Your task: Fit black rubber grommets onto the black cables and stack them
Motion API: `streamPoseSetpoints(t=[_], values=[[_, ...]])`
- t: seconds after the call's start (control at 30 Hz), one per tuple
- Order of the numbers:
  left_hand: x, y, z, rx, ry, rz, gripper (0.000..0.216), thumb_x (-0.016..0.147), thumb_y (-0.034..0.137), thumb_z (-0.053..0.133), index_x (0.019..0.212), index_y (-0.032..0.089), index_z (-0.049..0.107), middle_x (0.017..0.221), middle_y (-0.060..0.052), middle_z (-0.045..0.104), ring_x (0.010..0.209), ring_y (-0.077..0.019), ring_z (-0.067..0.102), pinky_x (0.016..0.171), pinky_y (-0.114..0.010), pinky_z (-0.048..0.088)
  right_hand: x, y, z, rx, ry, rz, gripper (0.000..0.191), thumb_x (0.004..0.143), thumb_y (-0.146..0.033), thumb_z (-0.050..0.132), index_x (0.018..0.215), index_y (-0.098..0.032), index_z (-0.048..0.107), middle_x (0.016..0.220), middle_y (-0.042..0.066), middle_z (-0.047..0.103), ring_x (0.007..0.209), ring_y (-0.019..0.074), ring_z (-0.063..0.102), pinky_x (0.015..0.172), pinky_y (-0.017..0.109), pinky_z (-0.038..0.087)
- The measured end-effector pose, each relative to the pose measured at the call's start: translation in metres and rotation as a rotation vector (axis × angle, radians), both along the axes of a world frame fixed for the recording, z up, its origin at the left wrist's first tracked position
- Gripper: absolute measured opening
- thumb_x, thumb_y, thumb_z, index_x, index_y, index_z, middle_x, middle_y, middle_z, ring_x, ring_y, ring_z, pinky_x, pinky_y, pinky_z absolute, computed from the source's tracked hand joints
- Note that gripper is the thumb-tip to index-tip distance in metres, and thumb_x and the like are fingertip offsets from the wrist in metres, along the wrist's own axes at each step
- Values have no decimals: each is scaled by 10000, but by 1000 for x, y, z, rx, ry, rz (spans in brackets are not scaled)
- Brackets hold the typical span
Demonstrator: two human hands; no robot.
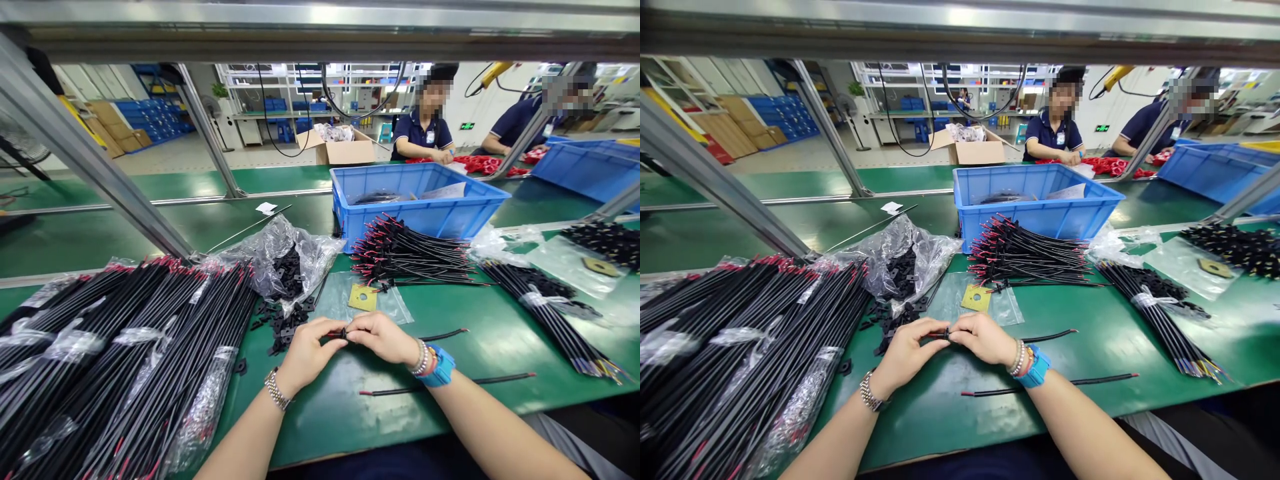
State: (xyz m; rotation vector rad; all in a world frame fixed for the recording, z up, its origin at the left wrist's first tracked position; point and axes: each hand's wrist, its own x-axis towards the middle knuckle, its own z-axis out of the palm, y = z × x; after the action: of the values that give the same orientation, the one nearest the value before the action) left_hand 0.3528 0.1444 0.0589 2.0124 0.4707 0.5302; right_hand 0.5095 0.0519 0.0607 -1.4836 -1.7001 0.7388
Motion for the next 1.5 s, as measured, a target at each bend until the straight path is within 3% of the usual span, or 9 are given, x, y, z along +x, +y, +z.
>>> streamPoseSetpoints(t=[0.1,0.27,0.53,0.8,0.93,1.1,1.2,1.3,1.5], values=[[-9,14,3,-10,4,97,372,722,239,581,1092,196,566,923,-45,625,783,-152,584,744,-284,482,5,-1,0,68,-157,-48,242,867,-266,437,777,-156,634,711,26,598,685,119,526,664,240,415],[-27,37,12,287,170,345,169,777,276,488,820,185,624,810,-31,612,710,-156,558,684,-273,433,35,-6,-5,223,-553,-396,245,868,-218,407,910,-169,643,842,80,607,791,166,514,697,285,417],[-31,26,16,482,640,69,100,739,202,552,814,211,618,860,-41,619,849,-215,561,696,-293,391,95,-12,2,403,-777,-890,256,857,-226,427,915,-204,675,843,65,627,822,200,460,750,351,385],[-34,27,11,566,703,8,63,700,146,587,748,187,586,833,-51,594,846,-221,542,716,-307,402,113,6,-41,160,-620,-844,223,755,-128,468,858,-94,664,829,115,600,731,182,540,711,315,448],[-33,28,7,600,686,26,60,702,141,563,731,191,580,835,-46,597,854,-225,542,679,-303,412,108,2,-23,155,-609,-883,203,749,-159,503,889,-81,627,863,133,604,701,182,554,708,325,455],[-32,25,12,604,739,51,74,724,175,524,762,186,587,844,-52,618,842,-222,568,672,-309,452,57,-25,26,-30,-583,-339,176,840,-265,430,839,-186,587,864,84,609,780,183,564,734,311,443],[-32,23,14,623,733,37,122,724,145,485,772,182,590,854,-61,624,840,-219,576,665,-305,470,29,-58,24,-218,-565,96,168,836,-294,449,927,-226,573,936,51,606,841,180,576,758,310,460],[-32,23,11,641,695,29,131,710,150,488,785,172,593,859,-73,621,834,-225,572,647,-305,481,19,-81,5,-250,-620,187,258,755,-250,545,1011,-234,562,1038,71,594,924,220,573,797,340,462],[-29,22,6,649,656,19,118,719,165,502,747,156,616,819,-85,616,820,-237,563,635,-307,473,12,-75,-5,-384,-557,264,164,814,-157,384,729,-194,519,799,45,574,704,153,538,654,277,451]])
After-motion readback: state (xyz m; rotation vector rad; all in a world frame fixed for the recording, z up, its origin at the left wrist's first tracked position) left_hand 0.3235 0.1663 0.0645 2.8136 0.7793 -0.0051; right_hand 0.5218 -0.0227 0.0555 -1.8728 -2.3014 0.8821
